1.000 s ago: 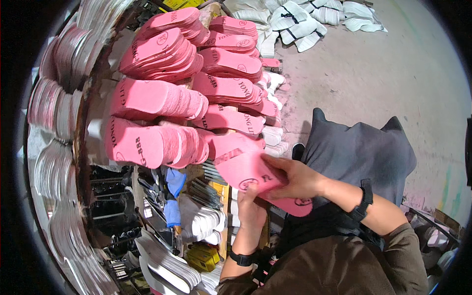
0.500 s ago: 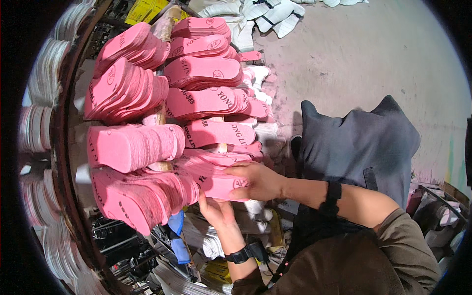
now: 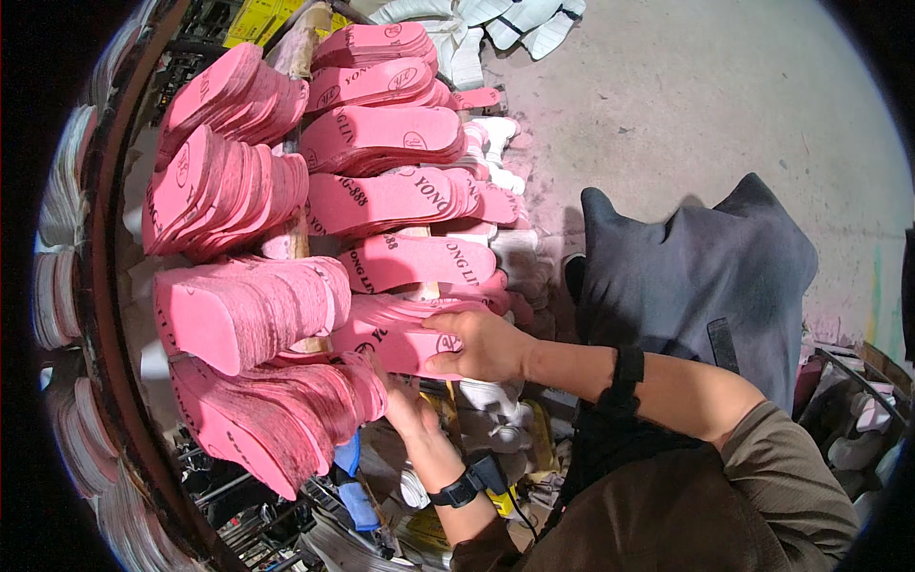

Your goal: The recorder is organizing and stacking pink shoe insoles on a shelf in a factory setting.

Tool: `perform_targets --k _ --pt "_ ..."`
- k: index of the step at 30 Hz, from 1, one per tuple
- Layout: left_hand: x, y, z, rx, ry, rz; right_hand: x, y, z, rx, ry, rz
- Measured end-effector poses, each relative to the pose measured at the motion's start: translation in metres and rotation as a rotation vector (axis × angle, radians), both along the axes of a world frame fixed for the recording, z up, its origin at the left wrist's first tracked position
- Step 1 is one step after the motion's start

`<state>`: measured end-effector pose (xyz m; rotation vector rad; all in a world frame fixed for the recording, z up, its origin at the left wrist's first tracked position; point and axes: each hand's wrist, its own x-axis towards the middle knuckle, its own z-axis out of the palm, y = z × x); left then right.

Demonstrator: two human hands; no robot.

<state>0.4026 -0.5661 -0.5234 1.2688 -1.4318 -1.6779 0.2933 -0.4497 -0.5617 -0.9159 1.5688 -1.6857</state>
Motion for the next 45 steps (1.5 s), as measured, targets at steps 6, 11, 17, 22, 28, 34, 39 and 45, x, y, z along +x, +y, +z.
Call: perform_targets --k 6,11,17,22,28,34,39,45 --pt "0.001 -0.006 -0.017 0.075 0.079 -0.063 -0.003 0.008 0.008 0.206 0.332 -0.025" --pt "0.013 0.033 -0.015 -0.13 0.086 0.157 -0.024 0.034 -0.014 -0.038 0.236 -0.099" --pt "0.056 0.114 -0.08 0.109 -0.397 -0.346 -0.081 0.123 -0.029 0.133 -0.265 -0.173" --pt "0.027 0.075 -0.179 0.725 0.022 -0.146 -0.085 0.157 -0.033 0.17 -0.304 -0.249" --pt "-0.022 0.043 -0.213 0.956 0.213 -0.055 -0.072 0.166 -0.049 0.141 0.293 -0.297" --pt "-0.041 0.035 -0.22 0.752 0.308 0.213 -0.069 0.156 -0.048 0.127 0.584 -0.284" --pt "-0.028 0.017 -0.244 0.832 0.39 0.237 -0.069 0.155 -0.047 0.202 0.567 -0.223" --pt "-0.029 0.029 -0.238 0.807 0.447 0.23 -0.068 0.157 -0.052 0.176 0.586 -0.269"
